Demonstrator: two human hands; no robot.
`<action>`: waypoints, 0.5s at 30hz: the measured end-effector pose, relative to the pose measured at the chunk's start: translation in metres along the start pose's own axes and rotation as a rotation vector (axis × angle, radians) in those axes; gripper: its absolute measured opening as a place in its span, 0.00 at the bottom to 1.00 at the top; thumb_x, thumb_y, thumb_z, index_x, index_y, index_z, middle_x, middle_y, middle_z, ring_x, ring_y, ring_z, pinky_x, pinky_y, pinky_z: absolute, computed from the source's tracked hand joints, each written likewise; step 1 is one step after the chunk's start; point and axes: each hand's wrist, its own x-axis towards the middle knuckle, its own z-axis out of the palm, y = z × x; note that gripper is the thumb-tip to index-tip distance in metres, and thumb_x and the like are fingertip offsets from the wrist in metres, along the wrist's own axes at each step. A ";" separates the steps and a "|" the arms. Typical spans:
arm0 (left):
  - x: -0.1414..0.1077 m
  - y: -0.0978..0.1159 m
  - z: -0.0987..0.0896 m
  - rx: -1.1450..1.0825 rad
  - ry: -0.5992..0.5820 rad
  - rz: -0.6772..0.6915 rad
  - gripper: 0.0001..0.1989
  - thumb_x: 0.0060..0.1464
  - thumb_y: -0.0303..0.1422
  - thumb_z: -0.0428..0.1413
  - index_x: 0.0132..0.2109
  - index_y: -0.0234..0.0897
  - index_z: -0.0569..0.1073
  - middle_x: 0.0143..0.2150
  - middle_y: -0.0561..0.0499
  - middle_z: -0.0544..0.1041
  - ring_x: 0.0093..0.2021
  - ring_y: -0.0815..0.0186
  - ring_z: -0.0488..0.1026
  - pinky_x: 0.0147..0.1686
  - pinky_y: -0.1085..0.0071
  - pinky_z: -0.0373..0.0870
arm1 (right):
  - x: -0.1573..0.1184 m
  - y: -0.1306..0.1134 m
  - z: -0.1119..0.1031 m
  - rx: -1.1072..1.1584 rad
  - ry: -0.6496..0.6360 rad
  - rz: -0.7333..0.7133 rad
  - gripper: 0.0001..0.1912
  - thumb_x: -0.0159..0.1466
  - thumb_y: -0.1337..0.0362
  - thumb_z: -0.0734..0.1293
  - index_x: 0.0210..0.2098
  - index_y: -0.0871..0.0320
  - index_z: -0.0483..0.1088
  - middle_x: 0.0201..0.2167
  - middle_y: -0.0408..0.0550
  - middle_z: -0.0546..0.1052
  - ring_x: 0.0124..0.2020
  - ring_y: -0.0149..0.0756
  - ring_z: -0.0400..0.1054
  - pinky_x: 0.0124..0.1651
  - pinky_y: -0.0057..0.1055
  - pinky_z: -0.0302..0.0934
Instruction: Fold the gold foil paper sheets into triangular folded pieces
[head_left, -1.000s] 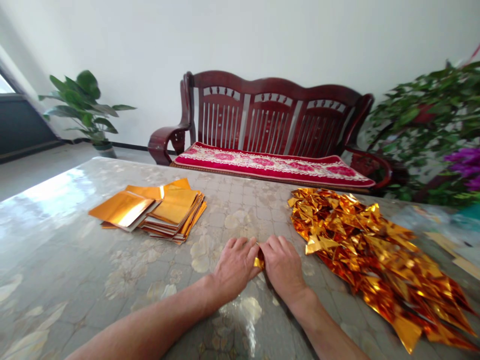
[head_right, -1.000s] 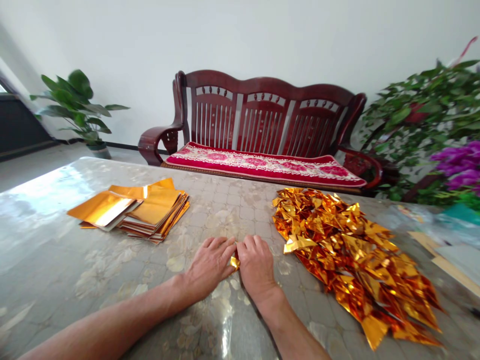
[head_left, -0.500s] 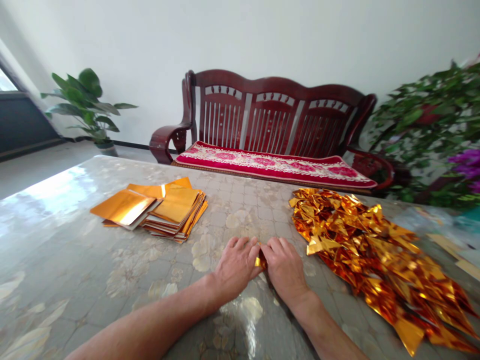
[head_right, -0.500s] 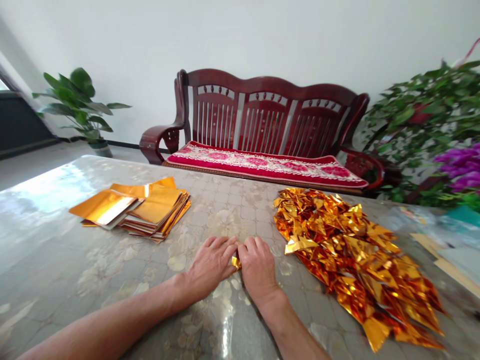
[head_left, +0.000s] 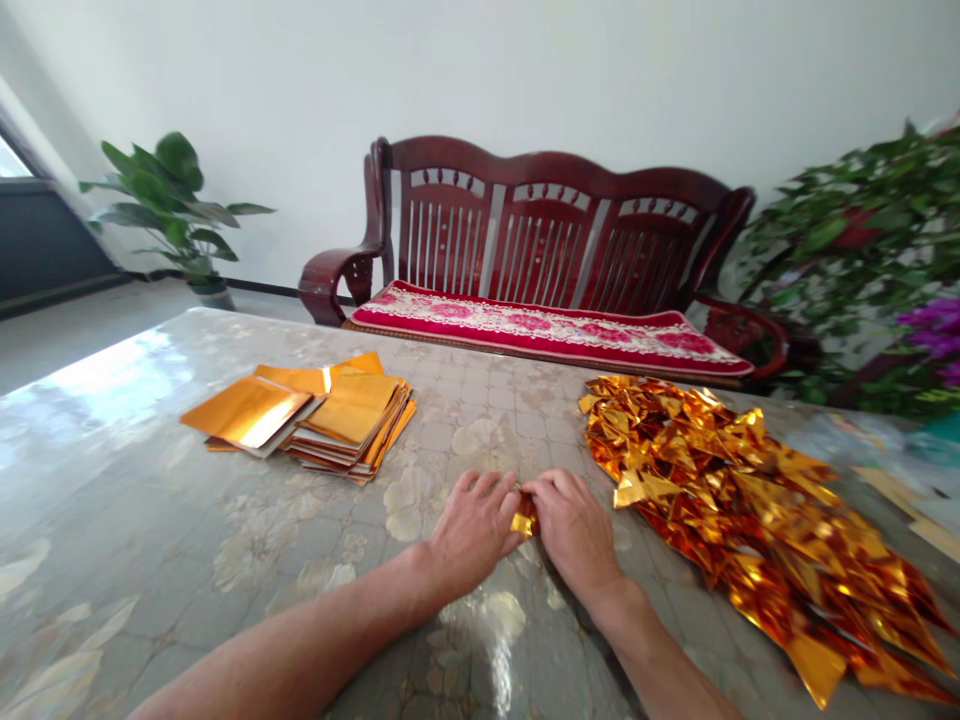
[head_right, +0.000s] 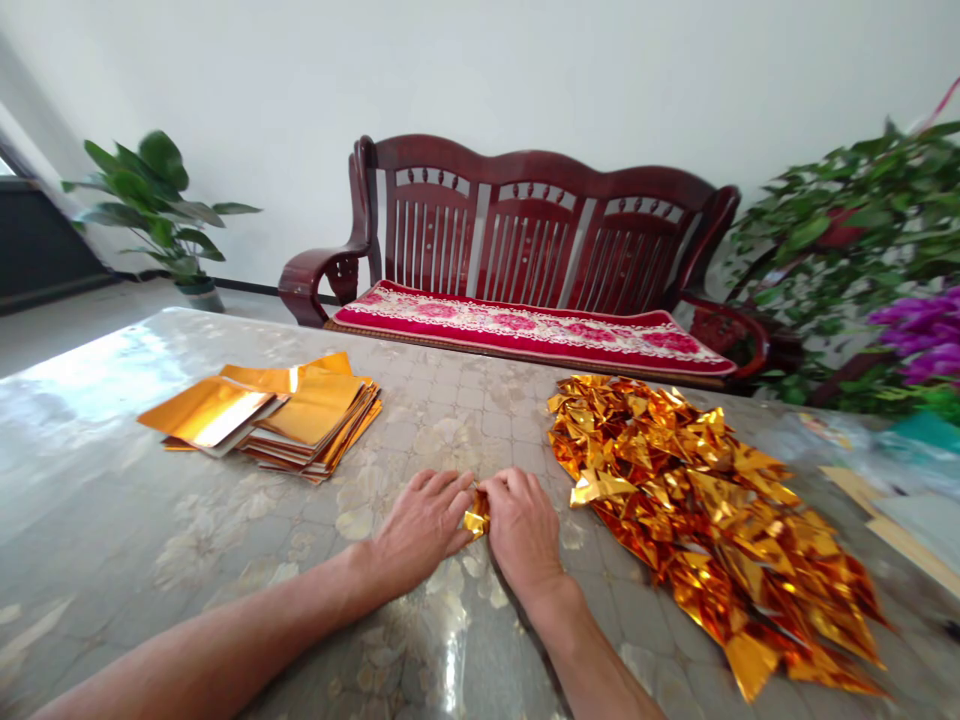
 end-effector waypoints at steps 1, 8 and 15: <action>0.000 0.000 0.000 0.002 -0.001 0.000 0.16 0.63 0.41 0.54 0.52 0.35 0.68 0.60 0.44 0.71 0.58 0.55 0.66 0.55 0.57 0.62 | 0.000 0.001 0.001 0.019 0.001 0.014 0.10 0.69 0.68 0.62 0.41 0.52 0.75 0.38 0.46 0.75 0.42 0.39 0.65 0.45 0.32 0.55; 0.000 0.000 -0.001 0.021 -0.010 -0.003 0.16 0.64 0.42 0.53 0.52 0.36 0.69 0.61 0.43 0.70 0.58 0.55 0.66 0.54 0.56 0.62 | -0.001 0.001 0.009 0.180 0.012 0.102 0.12 0.67 0.70 0.60 0.40 0.53 0.75 0.36 0.46 0.74 0.41 0.37 0.68 0.45 0.30 0.58; 0.000 0.000 -0.001 0.032 0.002 -0.001 0.18 0.64 0.43 0.53 0.53 0.36 0.69 0.62 0.45 0.70 0.58 0.56 0.66 0.55 0.57 0.62 | -0.001 0.002 0.014 0.359 0.026 0.161 0.14 0.62 0.72 0.60 0.40 0.54 0.75 0.38 0.46 0.76 0.41 0.37 0.70 0.44 0.30 0.61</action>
